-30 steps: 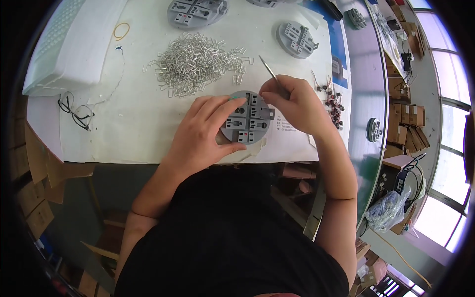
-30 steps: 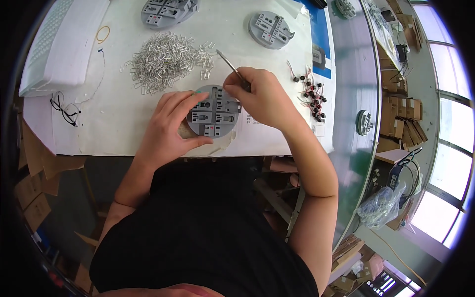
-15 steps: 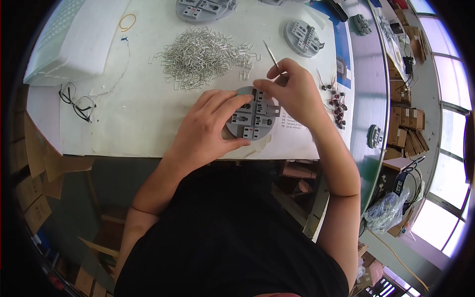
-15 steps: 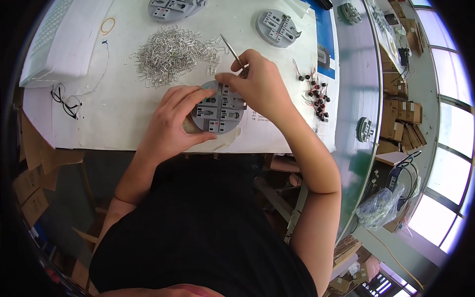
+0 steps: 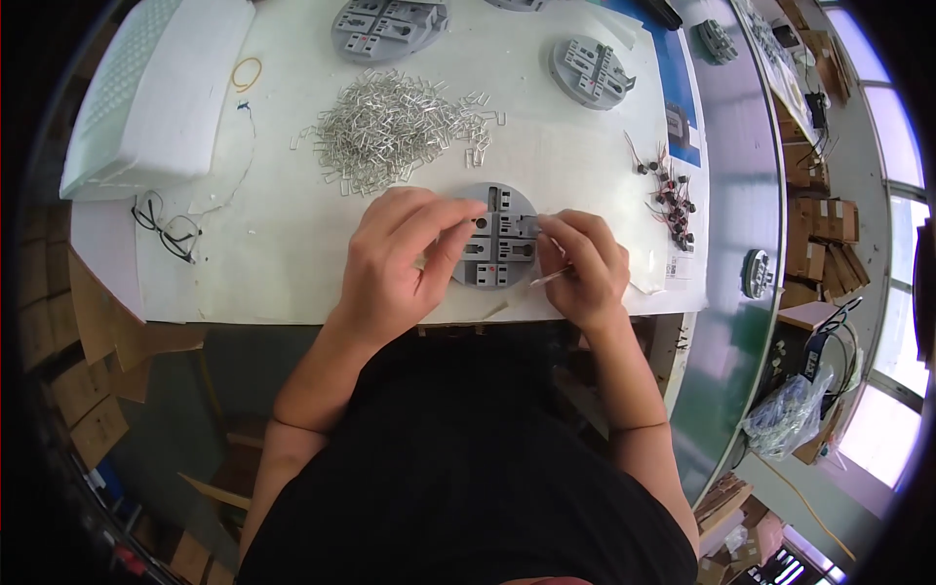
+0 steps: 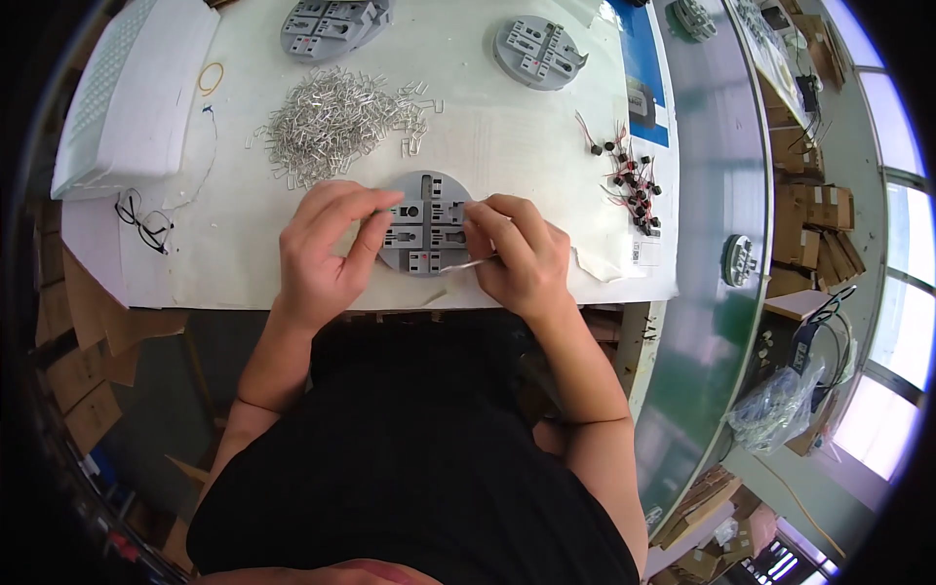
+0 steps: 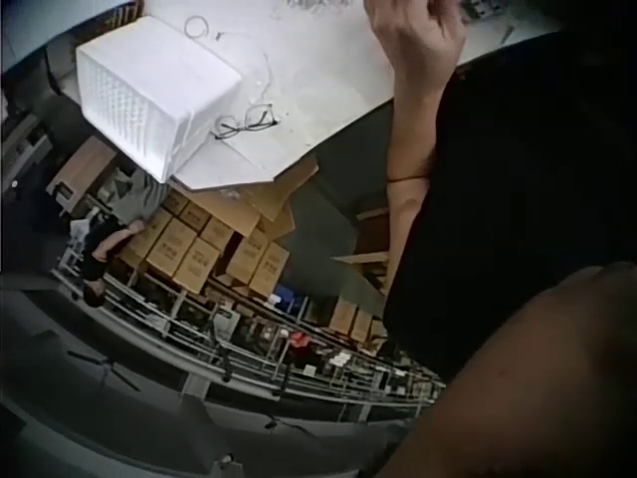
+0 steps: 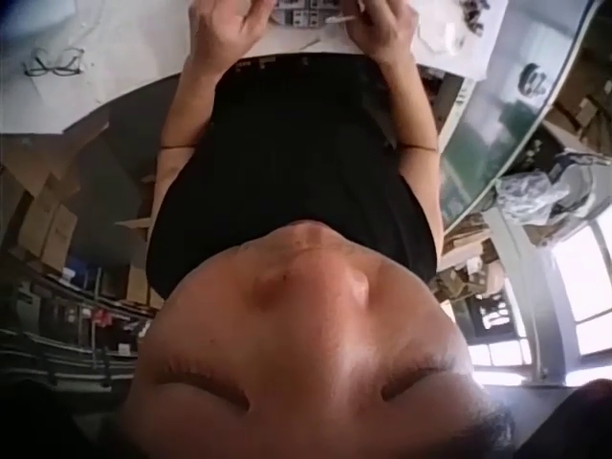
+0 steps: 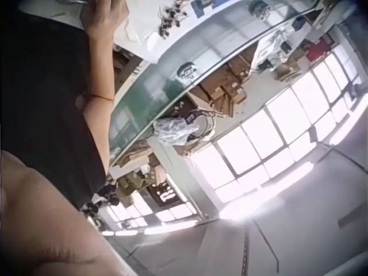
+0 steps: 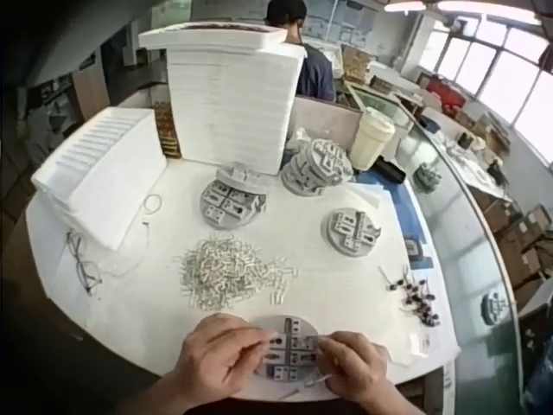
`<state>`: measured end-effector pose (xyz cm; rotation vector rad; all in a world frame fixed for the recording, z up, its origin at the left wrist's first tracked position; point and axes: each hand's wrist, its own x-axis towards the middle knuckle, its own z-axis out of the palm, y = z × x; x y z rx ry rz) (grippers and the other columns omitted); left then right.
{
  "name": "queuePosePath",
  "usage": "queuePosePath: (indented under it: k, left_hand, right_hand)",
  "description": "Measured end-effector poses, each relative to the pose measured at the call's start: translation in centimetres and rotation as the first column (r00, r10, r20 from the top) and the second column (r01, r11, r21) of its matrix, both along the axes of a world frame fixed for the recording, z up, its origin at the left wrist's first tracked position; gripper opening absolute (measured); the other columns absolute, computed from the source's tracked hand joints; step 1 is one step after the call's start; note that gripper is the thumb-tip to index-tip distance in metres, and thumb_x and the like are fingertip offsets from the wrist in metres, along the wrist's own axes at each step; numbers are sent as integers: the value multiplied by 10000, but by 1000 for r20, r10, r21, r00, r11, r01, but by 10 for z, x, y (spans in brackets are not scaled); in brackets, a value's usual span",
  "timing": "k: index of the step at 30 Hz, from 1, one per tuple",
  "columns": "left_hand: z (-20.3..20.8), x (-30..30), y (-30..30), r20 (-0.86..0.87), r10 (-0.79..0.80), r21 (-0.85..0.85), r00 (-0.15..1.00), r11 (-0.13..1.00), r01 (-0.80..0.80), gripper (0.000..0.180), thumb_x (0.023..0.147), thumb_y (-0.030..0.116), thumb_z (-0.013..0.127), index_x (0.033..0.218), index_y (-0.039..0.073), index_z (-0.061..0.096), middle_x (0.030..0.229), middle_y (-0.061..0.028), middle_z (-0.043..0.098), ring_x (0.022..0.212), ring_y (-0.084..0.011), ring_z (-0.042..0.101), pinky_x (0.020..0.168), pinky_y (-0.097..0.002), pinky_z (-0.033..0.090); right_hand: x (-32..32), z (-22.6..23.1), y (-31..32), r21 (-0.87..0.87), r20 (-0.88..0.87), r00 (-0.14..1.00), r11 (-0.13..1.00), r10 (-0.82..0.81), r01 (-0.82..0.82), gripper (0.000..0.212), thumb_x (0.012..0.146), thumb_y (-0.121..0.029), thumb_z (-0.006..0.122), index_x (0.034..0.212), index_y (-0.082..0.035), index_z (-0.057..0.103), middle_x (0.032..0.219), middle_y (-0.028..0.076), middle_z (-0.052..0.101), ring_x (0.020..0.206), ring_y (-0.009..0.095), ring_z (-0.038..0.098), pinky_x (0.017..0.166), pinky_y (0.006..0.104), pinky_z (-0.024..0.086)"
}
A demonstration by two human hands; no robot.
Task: Assembling small metal and plastic parts into a circular base on a production line.
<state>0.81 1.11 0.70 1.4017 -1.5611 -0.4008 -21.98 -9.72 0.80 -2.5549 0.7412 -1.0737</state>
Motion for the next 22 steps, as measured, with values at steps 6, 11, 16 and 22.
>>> queuePosePath:
  k: [6, 11, 16, 22]
  left_hand:
    - [27, -15, -34, 112, 35, 135, 993, 990, -50, 275, 919, 77, 812, 1180, 40, 733, 984, -118, 756, 868, -291, 727, 780, -406, 582]
    - [34, -20, -45, 242, -36, 191, 970, 982, -11, 192, 945, 123, 763, 1086, 15, 691, 883, -140, 715, 860, -346, 691, 771, -447, 547]
    - [48, -22, -57, 362, -84, 271, 928, 962, -19, 219, 916, 105, 795, 1106, 25, 721, 905, -132, 733, 826, -330, 704, 761, -431, 561]
    - [51, -22, -61, 316, -170, 429, 933, 903, 19, 161, 945, 106, 738, 1093, 54, 706, 970, -167, 732, 961, -369, 694, 852, -460, 545]
  right_hand:
    - [-1, -9, 7, 14, -121, 993, 1000, -18, 20, 323, 815, -43, 825, 1126, -115, 771, 1104, 48, 675, 601, 170, 621, 543, 328, 520]
    - [-1, -11, 5, 13, -72, 997, 1000, 1, 0, 338, 809, -43, 832, 1135, -111, 772, 1093, 46, 666, 593, 162, 603, 537, 331, 511]
    - [1, -9, 5, 27, -60, 998, 999, -24, 26, 351, 804, -67, 846, 1143, -119, 770, 1086, 45, 663, 587, 166, 594, 534, 331, 505]
    - [-25, 2, -18, 257, 18, 989, 956, -150, 140, 357, 894, -34, 803, 1225, -169, 794, 1193, 59, 691, 722, 157, 727, 602, 331, 600]
